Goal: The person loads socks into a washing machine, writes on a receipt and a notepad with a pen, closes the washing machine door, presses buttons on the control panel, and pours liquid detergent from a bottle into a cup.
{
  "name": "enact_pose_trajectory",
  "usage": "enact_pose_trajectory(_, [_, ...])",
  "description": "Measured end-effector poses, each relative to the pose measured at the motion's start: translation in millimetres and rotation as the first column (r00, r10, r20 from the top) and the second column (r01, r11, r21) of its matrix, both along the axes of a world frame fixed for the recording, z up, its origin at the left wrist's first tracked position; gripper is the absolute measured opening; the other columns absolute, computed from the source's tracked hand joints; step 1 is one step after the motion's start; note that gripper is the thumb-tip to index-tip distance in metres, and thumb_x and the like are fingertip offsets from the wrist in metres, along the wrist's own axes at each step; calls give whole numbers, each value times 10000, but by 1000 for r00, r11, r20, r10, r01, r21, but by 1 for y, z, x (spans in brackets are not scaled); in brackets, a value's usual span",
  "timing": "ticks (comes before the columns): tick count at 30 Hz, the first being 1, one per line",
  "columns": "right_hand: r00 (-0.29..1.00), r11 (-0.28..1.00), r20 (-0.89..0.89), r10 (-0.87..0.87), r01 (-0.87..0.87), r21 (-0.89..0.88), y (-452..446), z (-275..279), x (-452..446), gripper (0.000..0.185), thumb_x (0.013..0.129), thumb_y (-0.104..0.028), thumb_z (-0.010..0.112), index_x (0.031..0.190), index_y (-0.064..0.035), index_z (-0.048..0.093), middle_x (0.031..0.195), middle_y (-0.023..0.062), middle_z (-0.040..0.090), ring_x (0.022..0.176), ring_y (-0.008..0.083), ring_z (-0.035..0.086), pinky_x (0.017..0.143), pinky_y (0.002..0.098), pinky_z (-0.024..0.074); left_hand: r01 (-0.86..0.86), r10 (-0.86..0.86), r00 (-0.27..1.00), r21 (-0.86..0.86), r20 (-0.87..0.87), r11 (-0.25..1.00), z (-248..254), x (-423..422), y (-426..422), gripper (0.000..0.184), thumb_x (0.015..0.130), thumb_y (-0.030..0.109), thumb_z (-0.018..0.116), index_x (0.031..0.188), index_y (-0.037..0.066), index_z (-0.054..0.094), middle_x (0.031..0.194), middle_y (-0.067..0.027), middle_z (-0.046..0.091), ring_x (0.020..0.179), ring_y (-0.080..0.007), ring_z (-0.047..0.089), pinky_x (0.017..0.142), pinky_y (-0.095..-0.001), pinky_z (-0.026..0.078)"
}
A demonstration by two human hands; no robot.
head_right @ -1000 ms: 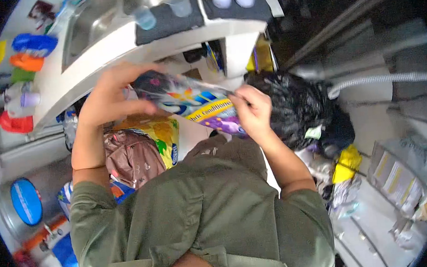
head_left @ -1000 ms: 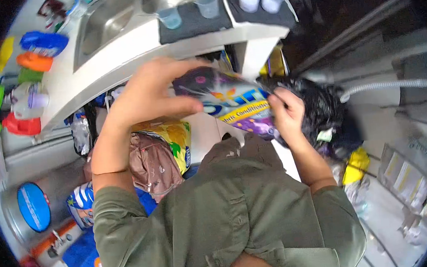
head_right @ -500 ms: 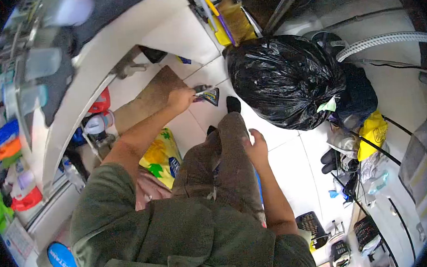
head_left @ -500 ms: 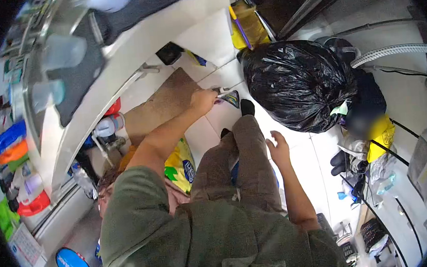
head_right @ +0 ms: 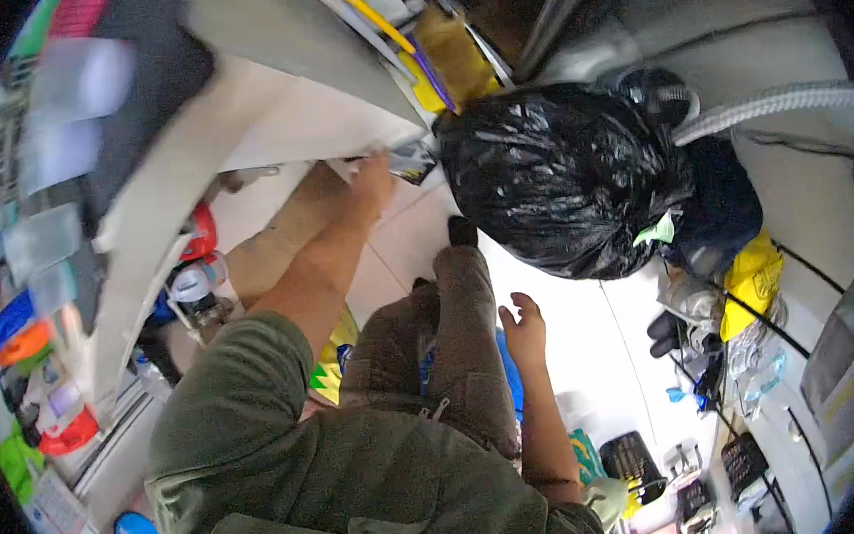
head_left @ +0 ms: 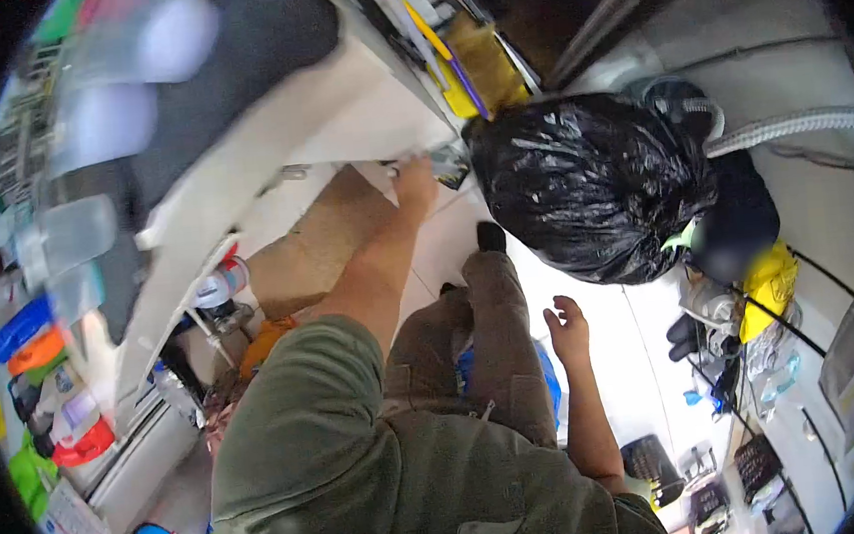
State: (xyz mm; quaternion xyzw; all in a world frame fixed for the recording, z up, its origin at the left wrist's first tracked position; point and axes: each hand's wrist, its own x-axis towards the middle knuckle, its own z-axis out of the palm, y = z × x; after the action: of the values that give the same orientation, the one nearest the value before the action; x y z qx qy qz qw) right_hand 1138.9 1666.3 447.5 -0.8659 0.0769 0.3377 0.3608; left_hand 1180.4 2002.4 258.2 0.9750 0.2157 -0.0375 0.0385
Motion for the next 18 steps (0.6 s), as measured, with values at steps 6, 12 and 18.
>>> enact_pose_trajectory(6, [824, 823, 558, -99, -247, 511, 173, 197, 122, 442, 712, -29, 658, 1113, 31, 485, 1128, 203, 511, 1051, 323, 501, 913, 358, 385, 47, -389, 782, -577, -487, 815, 241, -38, -36, 428, 760, 327, 561, 1129, 112, 527, 1236, -172, 459, 1037, -311, 523, 838, -433, 441])
enact_pose_trajectory(12, [531, 701, 845, 69, -629, 338, 304, 309, 193, 740, 604, -177, 761, 1211, 15, 385, 1153, 218, 470, 1070, 361, 444, 927, 410, 354, 201, -570, 822, -936, -1, 291, 489, -56, 28, 379, 824, 333, 564, 1100, 73, 567, 1015, -146, 603, 954, -290, 568, 817, -361, 452])
enact_pose_trajectory(18, [565, 649, 778, 275, -706, 283, 357, 316, 208, 666, 580, -159, 777, 1153, -43, 458, 1038, 174, 589, 957, 312, 568, 831, 358, 448, 76, 131, 982, -918, 137, 390, 638, -85, 223, 159, 840, 147, 555, 887, 23, 642, 895, -64, 652, 855, -138, 586, 780, -280, 450])
